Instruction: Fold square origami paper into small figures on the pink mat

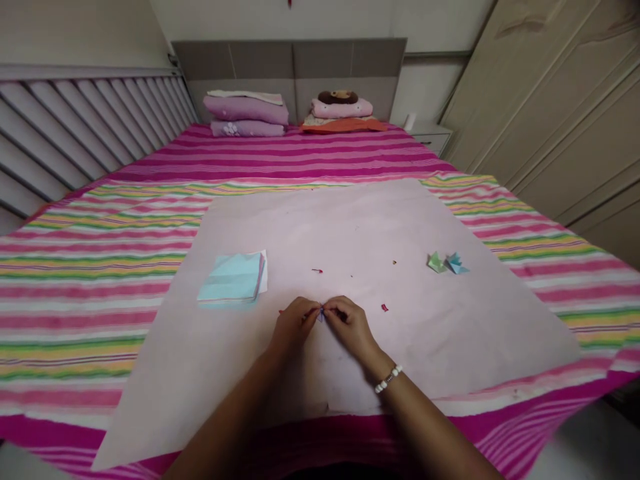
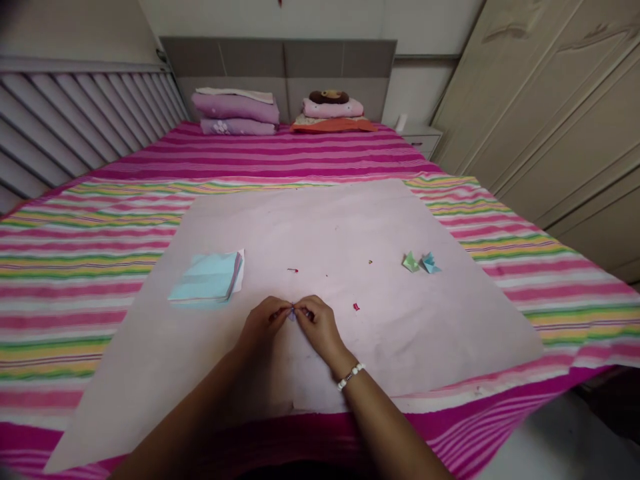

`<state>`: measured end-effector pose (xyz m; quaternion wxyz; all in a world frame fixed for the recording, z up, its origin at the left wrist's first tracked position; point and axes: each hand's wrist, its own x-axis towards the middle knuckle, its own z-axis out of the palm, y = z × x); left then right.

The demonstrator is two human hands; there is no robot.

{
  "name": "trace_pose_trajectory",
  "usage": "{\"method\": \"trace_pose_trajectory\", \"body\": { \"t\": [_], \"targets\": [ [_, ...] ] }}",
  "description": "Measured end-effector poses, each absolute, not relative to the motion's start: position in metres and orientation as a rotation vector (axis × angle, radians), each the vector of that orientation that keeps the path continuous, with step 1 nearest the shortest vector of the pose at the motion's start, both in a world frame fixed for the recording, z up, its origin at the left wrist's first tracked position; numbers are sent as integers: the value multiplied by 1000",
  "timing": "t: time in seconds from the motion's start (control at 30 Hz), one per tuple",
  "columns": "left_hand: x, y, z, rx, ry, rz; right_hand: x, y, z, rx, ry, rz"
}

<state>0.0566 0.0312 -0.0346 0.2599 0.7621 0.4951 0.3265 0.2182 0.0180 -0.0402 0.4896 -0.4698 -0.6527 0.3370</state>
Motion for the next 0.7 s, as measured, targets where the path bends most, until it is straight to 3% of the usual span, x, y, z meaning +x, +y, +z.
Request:
{"method": "trace_pose_trajectory", "body": {
  "t": [0.7],
  "targets": [
    [54,24,-36,1678,1505,1027,218,15,-48,-1214,-1464,872]
  ]
}}
